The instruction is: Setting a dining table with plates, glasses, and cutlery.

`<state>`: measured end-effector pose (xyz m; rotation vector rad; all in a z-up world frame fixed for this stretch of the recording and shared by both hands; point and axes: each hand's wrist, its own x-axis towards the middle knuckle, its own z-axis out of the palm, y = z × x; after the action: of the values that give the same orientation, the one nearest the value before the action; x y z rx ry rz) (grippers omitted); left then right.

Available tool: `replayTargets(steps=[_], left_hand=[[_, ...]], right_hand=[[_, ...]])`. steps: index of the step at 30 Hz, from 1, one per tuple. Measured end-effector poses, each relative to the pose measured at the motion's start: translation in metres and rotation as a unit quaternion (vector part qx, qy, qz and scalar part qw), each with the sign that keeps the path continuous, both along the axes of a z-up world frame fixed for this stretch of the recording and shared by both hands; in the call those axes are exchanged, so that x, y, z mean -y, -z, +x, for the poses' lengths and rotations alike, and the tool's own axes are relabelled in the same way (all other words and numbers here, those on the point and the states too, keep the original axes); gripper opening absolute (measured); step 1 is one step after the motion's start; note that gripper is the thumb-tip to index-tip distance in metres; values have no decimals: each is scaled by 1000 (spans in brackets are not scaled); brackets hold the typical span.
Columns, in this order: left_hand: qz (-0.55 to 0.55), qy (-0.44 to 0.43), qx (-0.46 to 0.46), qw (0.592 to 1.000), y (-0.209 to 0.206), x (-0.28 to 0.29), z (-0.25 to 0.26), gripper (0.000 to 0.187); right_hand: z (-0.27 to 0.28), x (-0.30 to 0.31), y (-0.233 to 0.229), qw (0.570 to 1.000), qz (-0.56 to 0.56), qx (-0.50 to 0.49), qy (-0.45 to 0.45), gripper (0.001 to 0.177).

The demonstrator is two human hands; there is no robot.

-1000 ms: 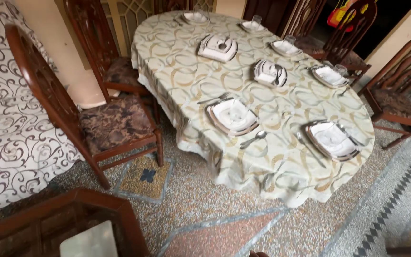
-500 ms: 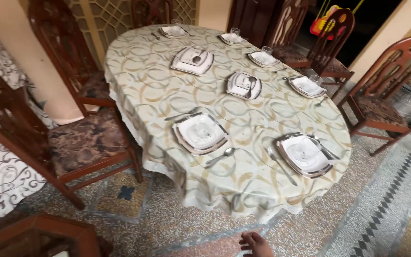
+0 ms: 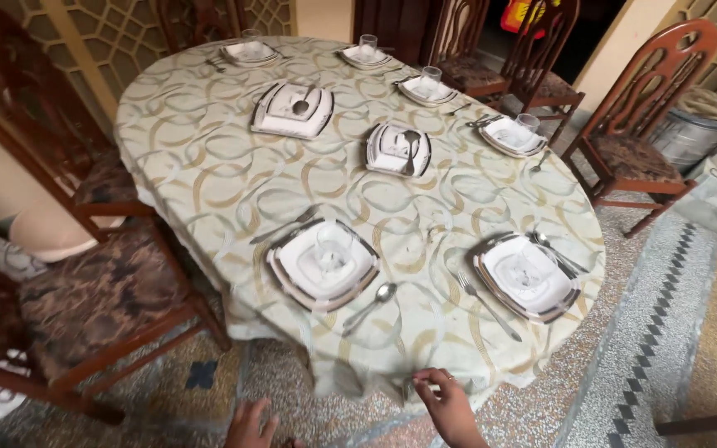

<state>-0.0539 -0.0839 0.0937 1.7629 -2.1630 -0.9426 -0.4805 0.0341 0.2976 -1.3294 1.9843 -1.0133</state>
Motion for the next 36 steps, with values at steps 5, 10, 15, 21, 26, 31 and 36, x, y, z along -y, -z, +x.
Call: replayTargets(steps=[5,10,15,21,26,31,36], left_hand=[[-46,11,-22,999,-235,54,-51,59],[-37,19,-3,999,-273,121,-69,106],[-48,0,53,997,-264,161,-65,98],[-152,-15,49,987,-237,223,-90,72],[-147,-76,-5,986,-262,254,-92,62],[-9,-197,-106,975,-237,273,-79,39],[-230,-97,-107,962,-194,273,-67,34]], right_hand=[[5,50,1,951,-78,-299,26,45],[5,81,42,874,-76,-464,119,74],[23,80,38,869,-40,-473,143,68],[17,117,12,876,41,-447,177,52],[18,149,-12,909,-55,-394,128,60],[10,163,-12,909,-60,-408,69,59],[5,160,9,904,-82,-412,82,58]])
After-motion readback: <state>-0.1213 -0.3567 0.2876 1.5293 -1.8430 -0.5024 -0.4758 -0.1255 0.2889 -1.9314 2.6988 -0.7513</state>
